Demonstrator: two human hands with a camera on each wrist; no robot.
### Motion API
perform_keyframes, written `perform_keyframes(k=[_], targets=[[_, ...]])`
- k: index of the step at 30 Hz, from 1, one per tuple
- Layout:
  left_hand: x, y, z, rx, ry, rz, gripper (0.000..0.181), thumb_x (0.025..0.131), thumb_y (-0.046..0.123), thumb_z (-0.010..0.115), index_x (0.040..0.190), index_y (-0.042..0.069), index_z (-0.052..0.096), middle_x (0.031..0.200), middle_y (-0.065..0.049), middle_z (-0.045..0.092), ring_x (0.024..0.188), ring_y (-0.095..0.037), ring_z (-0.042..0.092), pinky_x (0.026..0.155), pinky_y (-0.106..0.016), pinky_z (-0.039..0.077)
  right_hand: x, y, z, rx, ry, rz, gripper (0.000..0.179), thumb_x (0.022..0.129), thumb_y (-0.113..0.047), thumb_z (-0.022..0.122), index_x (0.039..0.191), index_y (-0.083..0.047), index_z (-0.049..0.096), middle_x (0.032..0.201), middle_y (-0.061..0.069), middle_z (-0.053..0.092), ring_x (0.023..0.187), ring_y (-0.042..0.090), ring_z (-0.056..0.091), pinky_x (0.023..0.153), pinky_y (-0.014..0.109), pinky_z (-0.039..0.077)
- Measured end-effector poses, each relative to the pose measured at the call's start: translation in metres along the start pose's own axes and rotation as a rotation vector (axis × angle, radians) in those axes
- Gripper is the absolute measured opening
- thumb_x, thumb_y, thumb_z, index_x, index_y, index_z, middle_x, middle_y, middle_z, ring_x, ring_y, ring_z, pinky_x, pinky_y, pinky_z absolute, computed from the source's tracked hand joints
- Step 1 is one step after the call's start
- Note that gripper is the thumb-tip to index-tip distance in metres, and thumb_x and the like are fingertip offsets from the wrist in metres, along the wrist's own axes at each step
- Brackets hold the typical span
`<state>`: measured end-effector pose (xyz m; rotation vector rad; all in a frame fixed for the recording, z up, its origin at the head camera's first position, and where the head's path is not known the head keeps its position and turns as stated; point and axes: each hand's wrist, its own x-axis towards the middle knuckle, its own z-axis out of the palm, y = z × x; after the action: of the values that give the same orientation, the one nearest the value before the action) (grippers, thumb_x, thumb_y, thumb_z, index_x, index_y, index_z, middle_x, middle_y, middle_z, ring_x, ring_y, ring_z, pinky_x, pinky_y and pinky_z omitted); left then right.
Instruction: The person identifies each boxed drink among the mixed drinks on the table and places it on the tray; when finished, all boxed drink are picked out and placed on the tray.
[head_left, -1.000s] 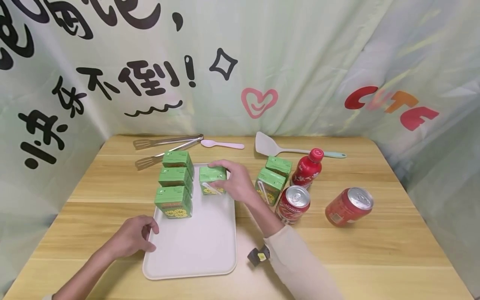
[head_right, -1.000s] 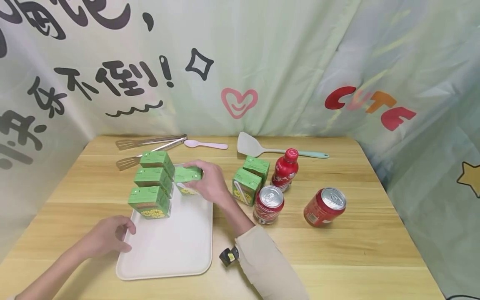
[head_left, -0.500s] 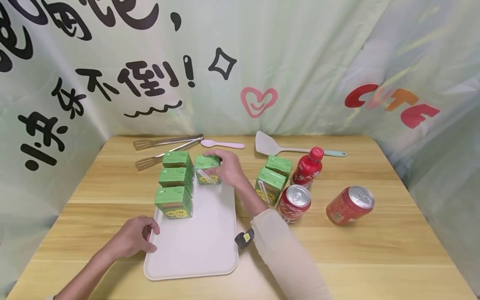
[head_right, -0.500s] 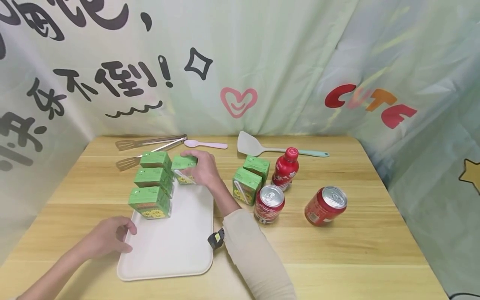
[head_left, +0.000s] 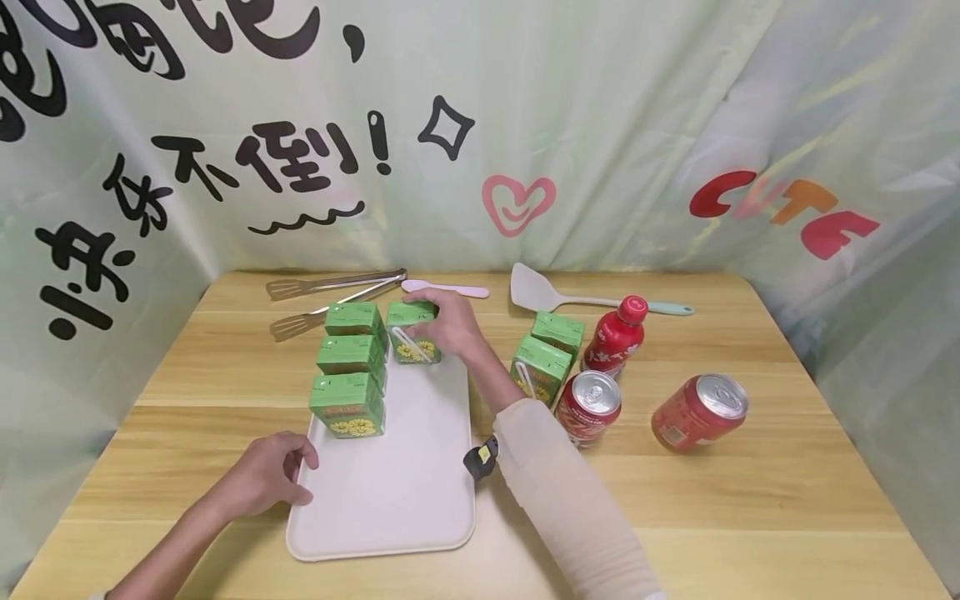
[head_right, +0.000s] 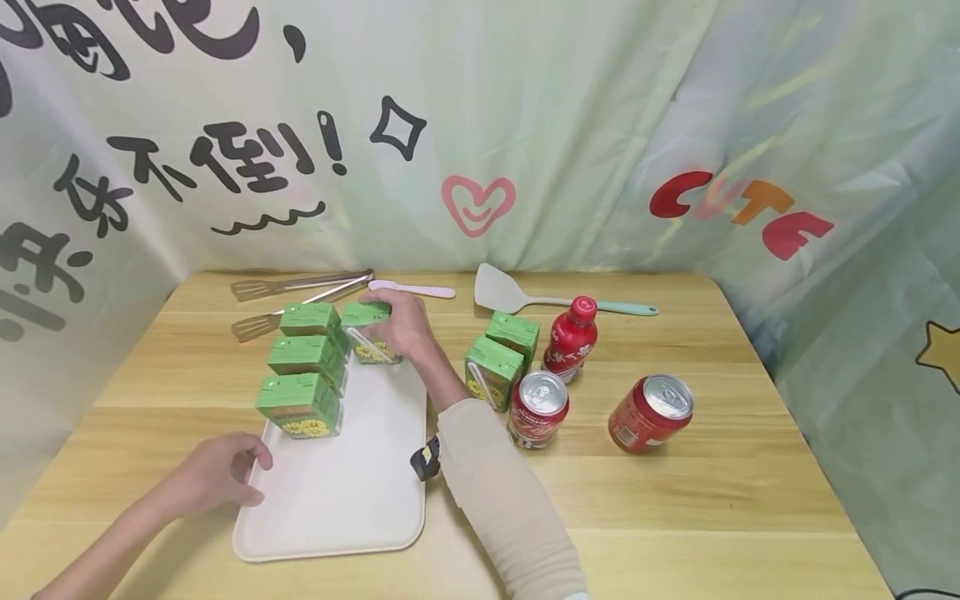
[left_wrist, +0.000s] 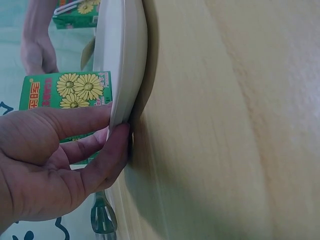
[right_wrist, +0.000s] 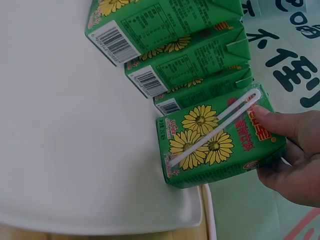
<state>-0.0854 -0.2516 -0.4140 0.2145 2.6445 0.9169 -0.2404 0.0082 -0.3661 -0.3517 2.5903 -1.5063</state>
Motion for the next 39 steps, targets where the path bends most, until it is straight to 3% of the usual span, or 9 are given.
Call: perform_keyframes(k=[8,16,26,33,39], targets=[[0.001,0.003,0.000,0.001,-0.004,-0.014,0.037,0.055,0.000,0.082,0.085,0.005,0.060,0.070,-0.004,0.051,0.062,-0.011,0.045,0.055,-0.022,0.040,0.000,-0.003,-0.002,-0.072,-0.034,0.005,0.052,0.074,-0.001,0.075,0.123,-0.014,0.063,0.133,0.006,0.058,0.123,0.025,0.053,0.104,0.035,0.042],[0.000,0.004,-0.001,0.013,-0.001,-0.012,0.037,0.055,0.001,0.082,0.085,0.005,0.060,0.069,-0.004,0.051,0.062,-0.012,0.045,0.054,-0.022,0.040,-0.010,-0.009,-0.003,-0.190,-0.002,-0.085,0.059,0.075,-0.008,0.077,0.130,-0.014,0.057,0.138,0.004,0.054,0.132,0.023,0.046,0.110,0.034,0.036],[0.000,0.004,-0.001,-0.003,-0.007,-0.031,0.037,0.056,0.000,0.082,0.085,0.004,0.060,0.069,-0.004,0.052,0.063,-0.013,0.046,0.054,-0.022,0.040,-0.045,-0.018,-0.030,-0.256,0.018,-0.179,0.058,0.078,-0.014,0.076,0.131,-0.010,0.055,0.134,0.006,0.058,0.125,0.023,0.053,0.105,0.036,0.042],[0.000,0.004,-0.002,0.001,-0.008,-0.026,0.037,0.055,0.000,0.082,0.085,0.004,0.060,0.069,-0.004,0.052,0.063,-0.013,0.046,0.055,-0.022,0.040,-0.073,-0.017,-0.057,-0.222,-0.012,-0.137,0.058,0.080,-0.016,0.075,0.134,-0.012,0.053,0.135,0.005,0.056,0.124,0.024,0.053,0.105,0.039,0.041],[0.000,0.002,-0.001,-0.004,-0.003,-0.022,0.037,0.055,0.001,0.082,0.084,0.004,0.060,0.070,-0.004,0.052,0.064,-0.013,0.046,0.055,-0.022,0.040,-0.092,-0.005,-0.077,-0.270,-0.002,-0.185,0.057,0.078,-0.016,0.076,0.131,-0.009,0.055,0.132,0.008,0.059,0.118,0.027,0.057,0.100,0.039,0.046]])
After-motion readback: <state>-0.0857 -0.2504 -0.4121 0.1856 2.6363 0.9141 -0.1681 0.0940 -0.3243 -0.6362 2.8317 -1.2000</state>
